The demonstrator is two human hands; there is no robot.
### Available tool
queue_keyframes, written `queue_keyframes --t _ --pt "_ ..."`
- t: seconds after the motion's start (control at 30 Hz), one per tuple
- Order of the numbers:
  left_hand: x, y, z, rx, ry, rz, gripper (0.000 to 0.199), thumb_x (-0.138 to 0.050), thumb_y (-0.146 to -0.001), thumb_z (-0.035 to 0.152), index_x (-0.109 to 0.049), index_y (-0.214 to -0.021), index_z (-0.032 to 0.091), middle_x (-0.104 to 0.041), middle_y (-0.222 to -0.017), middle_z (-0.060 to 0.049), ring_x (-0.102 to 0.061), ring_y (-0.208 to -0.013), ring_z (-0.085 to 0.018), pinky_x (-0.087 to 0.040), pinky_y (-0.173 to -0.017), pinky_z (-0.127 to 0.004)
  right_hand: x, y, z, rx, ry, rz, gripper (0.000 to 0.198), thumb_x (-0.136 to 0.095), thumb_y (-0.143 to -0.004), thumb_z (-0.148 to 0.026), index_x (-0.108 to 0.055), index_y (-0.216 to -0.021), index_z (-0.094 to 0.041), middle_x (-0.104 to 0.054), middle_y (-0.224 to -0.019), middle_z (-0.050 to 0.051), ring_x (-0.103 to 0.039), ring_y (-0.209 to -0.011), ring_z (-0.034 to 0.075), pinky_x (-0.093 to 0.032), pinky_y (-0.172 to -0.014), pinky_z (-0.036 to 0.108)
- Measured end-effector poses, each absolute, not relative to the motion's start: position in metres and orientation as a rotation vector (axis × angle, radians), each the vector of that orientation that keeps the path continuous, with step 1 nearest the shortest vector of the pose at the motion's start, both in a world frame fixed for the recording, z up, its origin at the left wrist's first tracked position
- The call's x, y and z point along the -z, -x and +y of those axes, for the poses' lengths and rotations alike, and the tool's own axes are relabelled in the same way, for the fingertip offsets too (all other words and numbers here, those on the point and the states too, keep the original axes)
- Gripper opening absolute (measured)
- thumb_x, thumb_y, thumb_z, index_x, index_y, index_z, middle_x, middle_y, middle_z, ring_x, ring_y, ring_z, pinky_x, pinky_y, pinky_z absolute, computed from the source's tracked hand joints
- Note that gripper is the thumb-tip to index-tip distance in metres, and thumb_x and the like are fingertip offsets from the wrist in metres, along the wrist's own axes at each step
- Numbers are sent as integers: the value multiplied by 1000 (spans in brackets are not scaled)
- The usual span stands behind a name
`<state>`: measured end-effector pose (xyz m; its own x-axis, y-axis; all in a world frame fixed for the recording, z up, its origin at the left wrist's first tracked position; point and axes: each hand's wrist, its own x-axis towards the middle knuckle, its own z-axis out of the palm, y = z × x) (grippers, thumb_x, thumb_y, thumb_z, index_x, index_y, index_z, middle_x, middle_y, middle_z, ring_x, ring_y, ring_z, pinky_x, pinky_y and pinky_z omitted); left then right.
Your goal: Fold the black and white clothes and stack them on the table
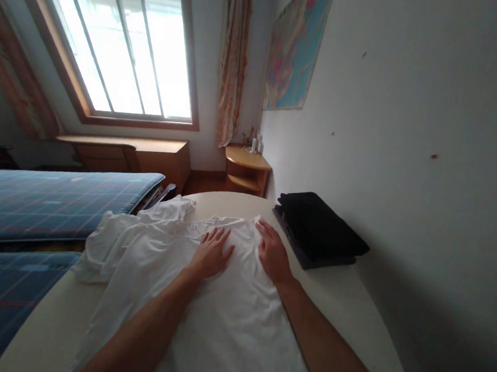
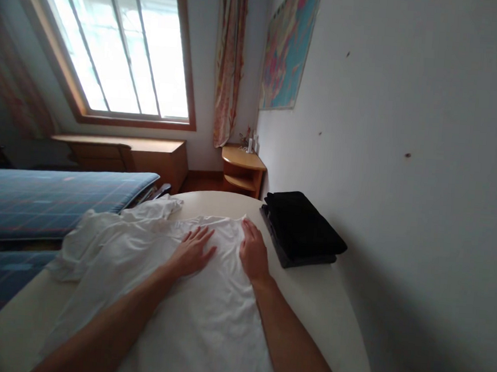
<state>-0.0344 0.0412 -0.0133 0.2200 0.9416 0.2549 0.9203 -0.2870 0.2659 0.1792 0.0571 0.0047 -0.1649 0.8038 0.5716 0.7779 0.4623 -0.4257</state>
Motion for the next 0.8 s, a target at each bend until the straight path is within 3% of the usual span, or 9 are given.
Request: queue_keyframes --t 0.17,0.27,0.4,0.57,0.8 --pt "10 35 47 -866 -2311 1829 52 -40 -100 32 -38 -150 18 -60 -138 -11 -53 -130 -26 -35 -113 -44 -15 -162 35 -74 997 -2248 60 -37 -84 0 -59 -134 -25 -52 -145 3 -48 -133 16 -40 -114 35" --pt "10 38 49 -974 -2292 1748 49 -36 -101 27 -39 -149 20 -70 -123 -9 -59 -120 -24 -41 -107 -42 -15 -155 29 -81 922 -2379 53 -41 -88 -2 -59 -132 -26 -48 -150 3 -53 -128 17 -43 -109 34" --pt "12 40 48 -910 -2387 1659 44 -37 -99 21 -53 -140 25 -69 -121 -7 -60 -115 -23 -43 -105 -42 -15 -155 29 -23 1117 -2395 50 -58 -86 -13 -55 -135 -22 -59 -137 9 -56 -122 25 -46 -100 39" --pt "8 37 45 -858 -2392 1754 35 -47 -96 25 -64 -126 27 -65 -126 -6 -58 -116 -24 -43 -105 -40 -17 -162 31 -39 1301 -2364 10 -61 -91 -24 -68 -98 -21 -71 -104 6 -62 -100 23 -43 -90 35" --pt "8 39 50 -880 -2301 1810 32 -45 -96 20 -62 -123 22 -73 -104 -5 -63 -107 -24 -46 -99 -38 -19 -160 29 -99 1238 -2272 8 -60 -92 -20 -65 -98 -20 -71 -98 4 -63 -93 19 -38 -86 31"
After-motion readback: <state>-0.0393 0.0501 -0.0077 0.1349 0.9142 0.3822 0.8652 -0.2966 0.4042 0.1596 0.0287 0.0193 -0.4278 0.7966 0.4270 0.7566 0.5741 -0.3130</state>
